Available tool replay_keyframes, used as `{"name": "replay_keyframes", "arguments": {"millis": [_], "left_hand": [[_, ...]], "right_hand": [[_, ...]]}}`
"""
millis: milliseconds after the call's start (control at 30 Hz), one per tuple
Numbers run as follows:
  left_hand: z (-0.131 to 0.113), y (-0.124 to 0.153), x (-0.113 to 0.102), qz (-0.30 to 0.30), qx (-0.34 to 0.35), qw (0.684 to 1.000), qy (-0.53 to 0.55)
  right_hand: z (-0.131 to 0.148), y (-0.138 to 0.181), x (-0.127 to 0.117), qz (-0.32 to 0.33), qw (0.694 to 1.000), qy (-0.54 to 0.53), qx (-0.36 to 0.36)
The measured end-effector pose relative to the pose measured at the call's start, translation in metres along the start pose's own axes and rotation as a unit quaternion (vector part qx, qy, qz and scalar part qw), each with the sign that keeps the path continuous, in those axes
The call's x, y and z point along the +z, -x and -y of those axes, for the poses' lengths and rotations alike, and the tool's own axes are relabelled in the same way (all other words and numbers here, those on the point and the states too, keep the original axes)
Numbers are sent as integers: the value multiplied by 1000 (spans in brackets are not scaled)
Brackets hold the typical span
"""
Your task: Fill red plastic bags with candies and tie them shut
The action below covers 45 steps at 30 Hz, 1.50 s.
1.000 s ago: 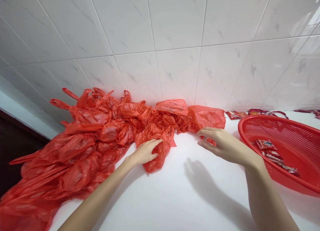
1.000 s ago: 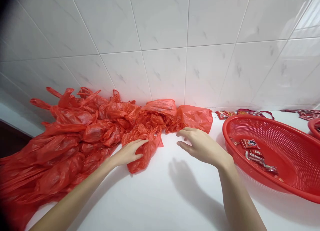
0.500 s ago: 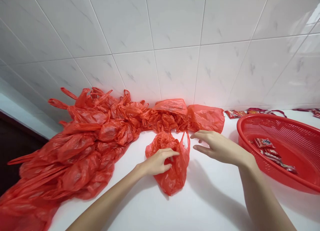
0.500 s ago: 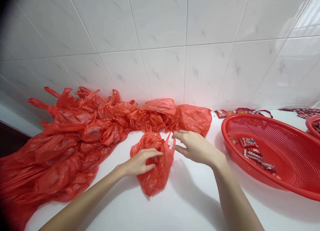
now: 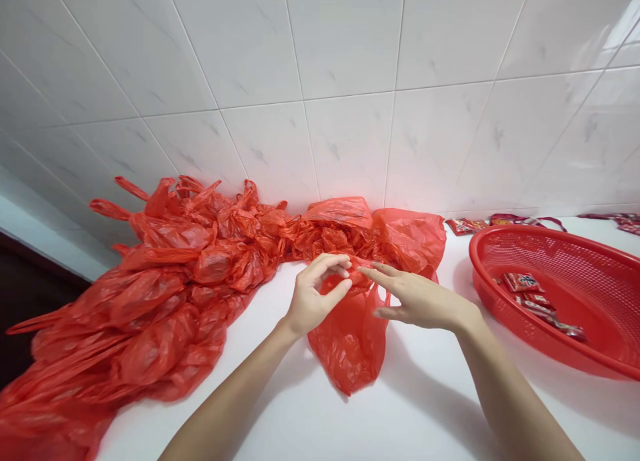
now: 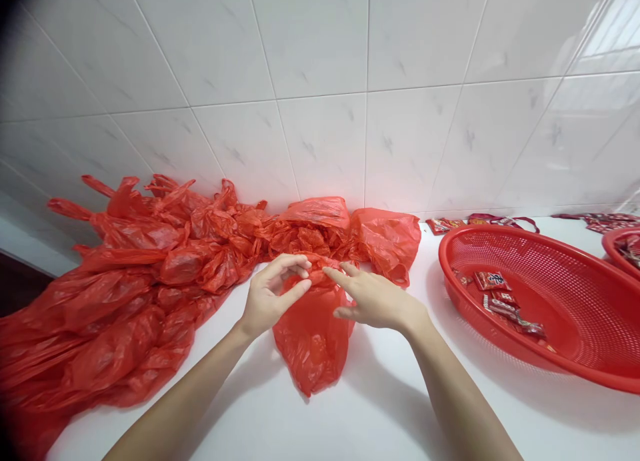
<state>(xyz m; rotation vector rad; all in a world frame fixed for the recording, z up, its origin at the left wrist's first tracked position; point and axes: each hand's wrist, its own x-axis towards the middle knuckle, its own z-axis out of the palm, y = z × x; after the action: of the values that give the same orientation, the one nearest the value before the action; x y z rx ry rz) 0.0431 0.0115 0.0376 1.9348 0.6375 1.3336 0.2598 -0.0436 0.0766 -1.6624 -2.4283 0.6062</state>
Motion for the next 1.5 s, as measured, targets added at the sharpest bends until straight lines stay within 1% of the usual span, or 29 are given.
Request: {"name": "replay_keyframes", "arguments": {"millis": [100, 167, 233, 300, 333, 400, 500, 567, 633, 700, 733, 767, 800, 867, 900, 933, 967, 1033, 1100, 1167, 1200, 1233, 1267, 1300, 1333, 1367, 1400, 1433, 1500], "left_hand": [[-5, -8, 1, -48, 1, 999, 20], [-6, -14, -2, -91, -14, 995, 46], [-7, -21, -6, -140, -35, 985, 97], [-8, -26, -12, -175, -68, 969, 160], [-8, -28, -14, -182, -88, 961, 188], [-10, -30, -19, -176, -124, 949, 230], [-10, -30, -23, -154, -144, 939, 270], [-10, -28, -23, -128, -146, 942, 275], [-8, -24, -21, -79, -161, 958, 221], [-5, -16, -17, -1, -180, 979, 95], [-3, -10, -15, 52, -189, 980, 16], [-1, -2, -11, 112, -199, 972, -61], [2, 7, -7, 176, -210, 953, -130], [9, 27, 3, 297, -240, 897, -225], [14, 37, 9, 335, -247, 873, -254], [20, 45, 14, 353, -241, 862, -273], [26, 51, 18, 353, -221, 864, -283], [36, 52, 24, 321, -171, 887, -284], [42, 36, 23, 281, -134, 908, -279], [41, 5, 19, 224, -104, 928, -279], [39, -16, 17, 177, -80, 941, -277], [36, -39, 16, 94, -24, 961, -260], [33, -63, 16, 19, 30, 970, -242], [32, -87, 18, -43, 72, 971, -224], [31, -110, 22, -62, 85, 970, -218], [32, -132, 26, -66, 93, 970, -215], [34, -151, 32, -52, 93, 972, -210], [37, -167, 37, -14, 80, 975, -205], [45, -188, 47, 77, 31, 981, -177]], "right_hand": [[-1, -4, 4, 1, 1000, -1, -9], [-2, -6, 5, 0, 1000, -6, -9], [-3, -8, 4, 2, 1000, -5, -3], [-1, -9, 2, -6, 1000, -3, 8], [0, -9, 1, -18, 1000, -3, 11], [2, -10, -1, -55, 998, -8, 2], [1, -12, -3, -134, 990, -20, -30], [-4, -11, -6, -200, 978, -40, -46], [-11, -8, -10, -276, 957, -65, -58], [-18, -2, -16, -357, 928, -82, -66], [-20, 2, -19, -396, 912, -88, -67], [-23, 6, -23, -432, 895, -91, -66], [-25, 11, -26, -465, 878, -90, -62], [-29, 21, -32, -522, 848, -79, -47], [-31, 26, -35, -547, 833, -71, -39], [-33, 30, -37, -570, 818, -66, -33], [-36, 33, -39, -592, 803, -64, -31], [-40, 40, -42, -636, 768, -72, -36], [-42, 45, -45, -678, 729, -82, -40], [-41, 51, -46, -716, 691, -91, -37], [-40, 54, -47, -729, 677, -97, -34], [-38, 57, -47, -733, 671, -103, -29], [-37, 60, -48, -734, 670, -109, -23], [-35, 62, -47, -731, 673, -111, -20], [-33, 63, -47, -722, 683, -112, -21], [-32, 64, -47, -708, 697, -110, -24], [-31, 64, -46, -691, 715, -105, -28], [-30, 63, -46, -668, 738, -96, -34], [-28, 61, -45, -596, 799, -69, -41]]}}
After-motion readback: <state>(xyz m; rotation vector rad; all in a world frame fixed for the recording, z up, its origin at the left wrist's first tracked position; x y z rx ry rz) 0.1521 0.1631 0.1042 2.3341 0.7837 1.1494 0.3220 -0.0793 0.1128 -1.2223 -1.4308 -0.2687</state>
